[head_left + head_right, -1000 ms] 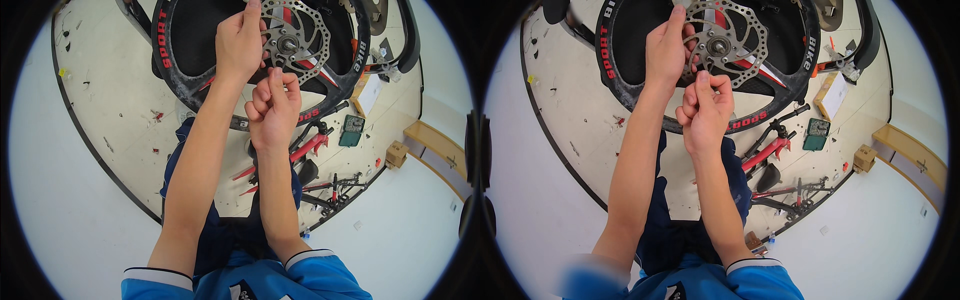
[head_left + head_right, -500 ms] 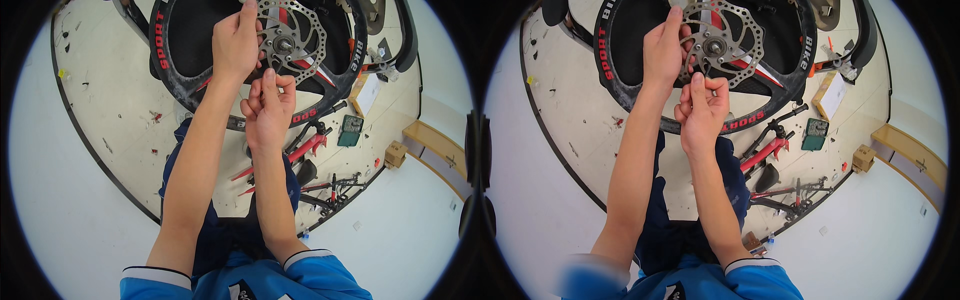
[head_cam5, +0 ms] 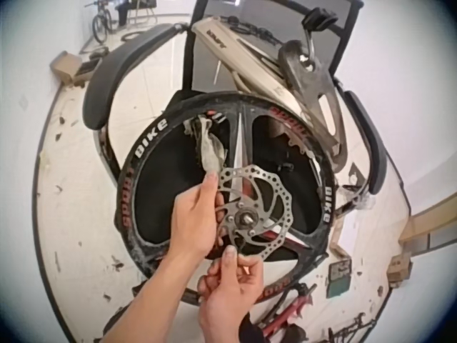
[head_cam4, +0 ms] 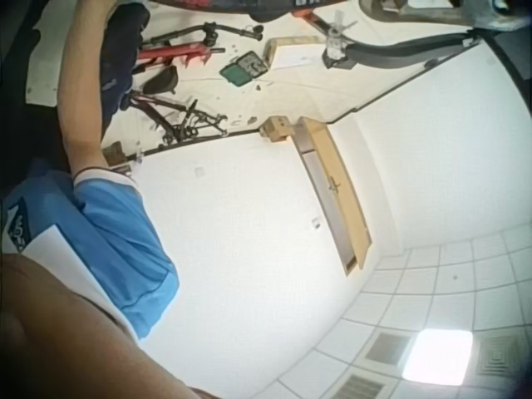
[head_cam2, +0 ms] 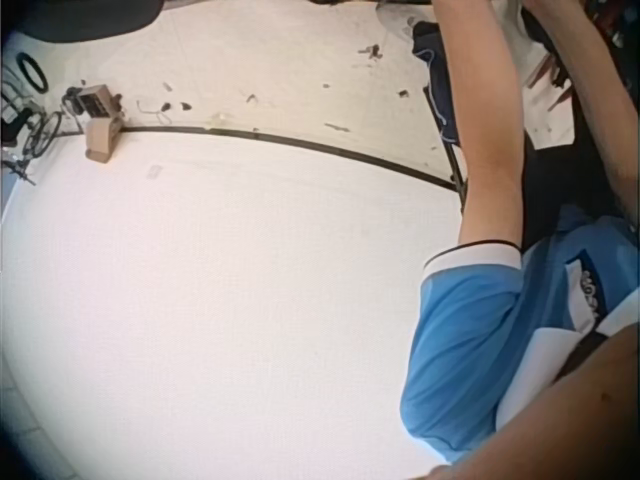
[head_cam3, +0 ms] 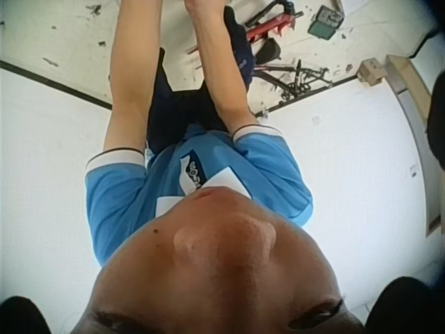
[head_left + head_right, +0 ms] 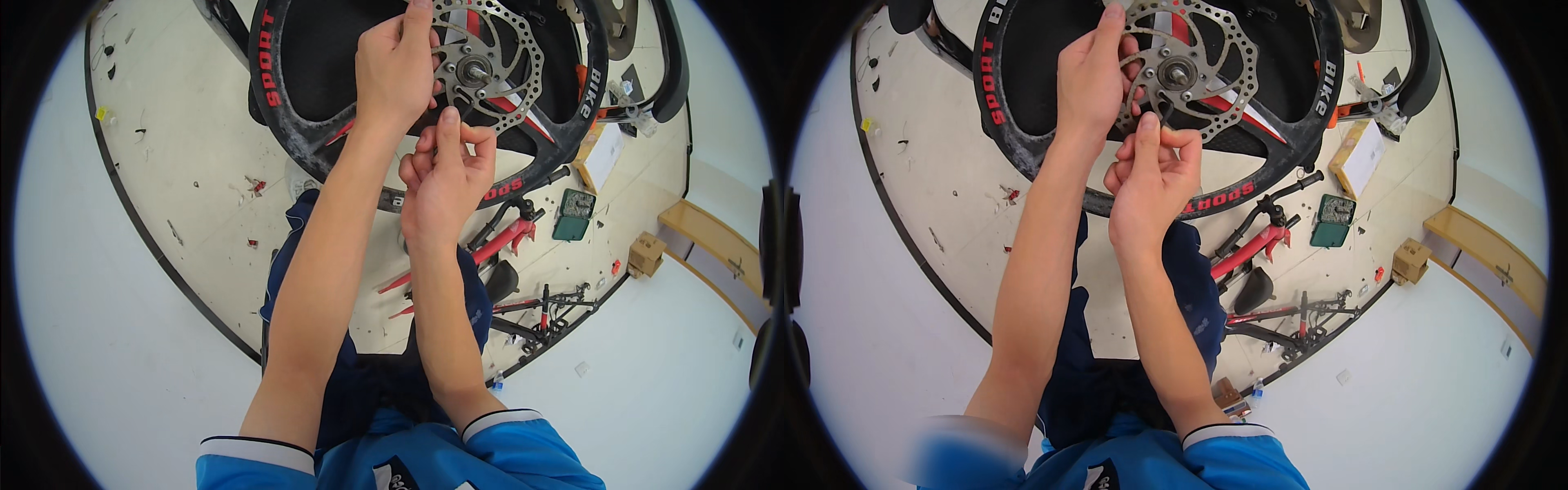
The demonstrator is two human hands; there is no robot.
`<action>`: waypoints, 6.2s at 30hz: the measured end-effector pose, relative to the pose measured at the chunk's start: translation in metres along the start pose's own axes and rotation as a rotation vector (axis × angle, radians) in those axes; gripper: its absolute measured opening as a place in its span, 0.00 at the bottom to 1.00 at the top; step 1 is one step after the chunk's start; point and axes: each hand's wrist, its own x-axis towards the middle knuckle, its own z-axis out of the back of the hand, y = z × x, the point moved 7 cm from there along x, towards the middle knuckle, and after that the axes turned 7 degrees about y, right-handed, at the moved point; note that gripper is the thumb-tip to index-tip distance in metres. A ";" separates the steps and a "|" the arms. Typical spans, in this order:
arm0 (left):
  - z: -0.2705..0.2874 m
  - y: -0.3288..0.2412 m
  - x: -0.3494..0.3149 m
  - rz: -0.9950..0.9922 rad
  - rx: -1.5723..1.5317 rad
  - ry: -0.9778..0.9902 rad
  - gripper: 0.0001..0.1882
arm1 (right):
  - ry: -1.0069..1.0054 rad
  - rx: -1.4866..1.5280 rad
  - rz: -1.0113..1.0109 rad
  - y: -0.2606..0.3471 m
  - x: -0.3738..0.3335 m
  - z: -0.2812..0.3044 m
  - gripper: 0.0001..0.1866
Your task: The person is assembling a bicycle wheel by hand. They insert small metal pins into the holes of the brake rotor attached to the wheel hub, then place a washer and a nut over the axle, and tighten it. The person repeats this process for multiple holes around the rotor.
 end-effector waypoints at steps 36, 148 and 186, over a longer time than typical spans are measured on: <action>-0.001 0.002 0.003 -0.042 -0.054 0.010 0.28 | 0.020 -0.133 0.145 -0.001 -0.003 -0.003 0.12; -0.001 0.002 -0.003 0.002 -0.006 -0.038 0.30 | 0.268 -0.577 0.029 0.058 0.032 0.044 0.10; -0.003 -0.006 -0.008 -0.239 0.211 -0.111 0.26 | 0.460 -1.152 0.310 0.091 0.047 0.024 0.11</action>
